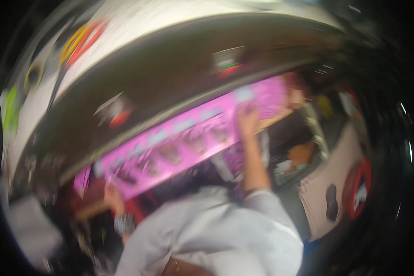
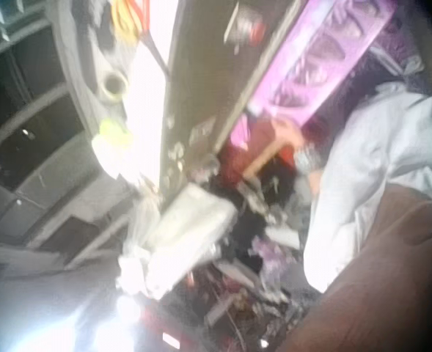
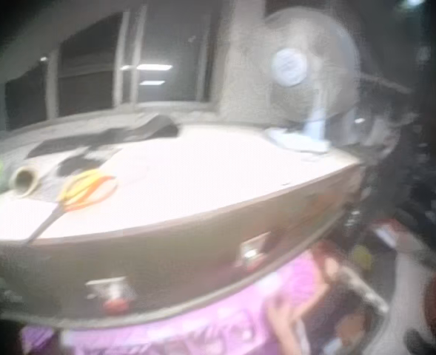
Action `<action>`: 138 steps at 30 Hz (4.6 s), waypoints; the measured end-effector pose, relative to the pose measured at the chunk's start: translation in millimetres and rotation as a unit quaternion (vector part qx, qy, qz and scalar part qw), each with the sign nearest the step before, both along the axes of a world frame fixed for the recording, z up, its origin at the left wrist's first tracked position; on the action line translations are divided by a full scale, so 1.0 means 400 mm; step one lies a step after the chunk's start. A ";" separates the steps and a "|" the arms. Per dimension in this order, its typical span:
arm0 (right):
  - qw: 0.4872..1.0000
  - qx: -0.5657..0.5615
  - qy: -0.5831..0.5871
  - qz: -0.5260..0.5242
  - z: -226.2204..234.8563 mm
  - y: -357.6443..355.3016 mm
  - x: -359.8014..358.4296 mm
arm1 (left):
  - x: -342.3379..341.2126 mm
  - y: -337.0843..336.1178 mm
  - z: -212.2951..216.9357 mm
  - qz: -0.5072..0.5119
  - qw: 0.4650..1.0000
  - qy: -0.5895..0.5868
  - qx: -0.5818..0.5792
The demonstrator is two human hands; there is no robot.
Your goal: The person places pink foam sheets on a cutting machine, presses a button to cut out multiple shapes, removes the cut pieces, and stacks them. The person repeats this process with additional sheets and then places the cut pieces into a plastic bag.
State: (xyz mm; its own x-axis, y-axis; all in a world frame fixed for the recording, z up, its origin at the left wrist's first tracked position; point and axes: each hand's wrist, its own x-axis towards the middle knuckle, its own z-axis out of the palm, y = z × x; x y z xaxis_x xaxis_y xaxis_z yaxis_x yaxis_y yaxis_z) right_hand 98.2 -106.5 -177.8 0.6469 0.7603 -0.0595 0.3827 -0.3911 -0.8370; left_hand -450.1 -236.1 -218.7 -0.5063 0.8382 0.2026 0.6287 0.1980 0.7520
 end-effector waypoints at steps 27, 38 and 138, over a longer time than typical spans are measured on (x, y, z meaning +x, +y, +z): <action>0.841 0.398 -0.019 0.365 0.025 0.228 -0.761 | -0.067 0.295 0.287 -0.051 0.999 0.006 0.000; 0.842 0.182 0.370 0.348 0.091 0.201 -0.645 | 0.246 0.458 0.245 -0.128 0.991 0.030 -0.030; 0.852 0.169 0.486 0.096 -0.206 0.150 -0.480 | 0.513 0.593 -0.143 -0.357 0.932 -0.055 -0.037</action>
State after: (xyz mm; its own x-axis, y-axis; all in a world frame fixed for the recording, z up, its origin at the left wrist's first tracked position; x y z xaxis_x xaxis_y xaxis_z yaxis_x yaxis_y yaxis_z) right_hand -94.0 -46.7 -260.0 0.2779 0.9267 -0.2528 -0.5257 -0.0735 -0.8475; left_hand -245.0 1.2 -275.8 0.1707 0.9792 0.1096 0.5398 -0.1859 0.8210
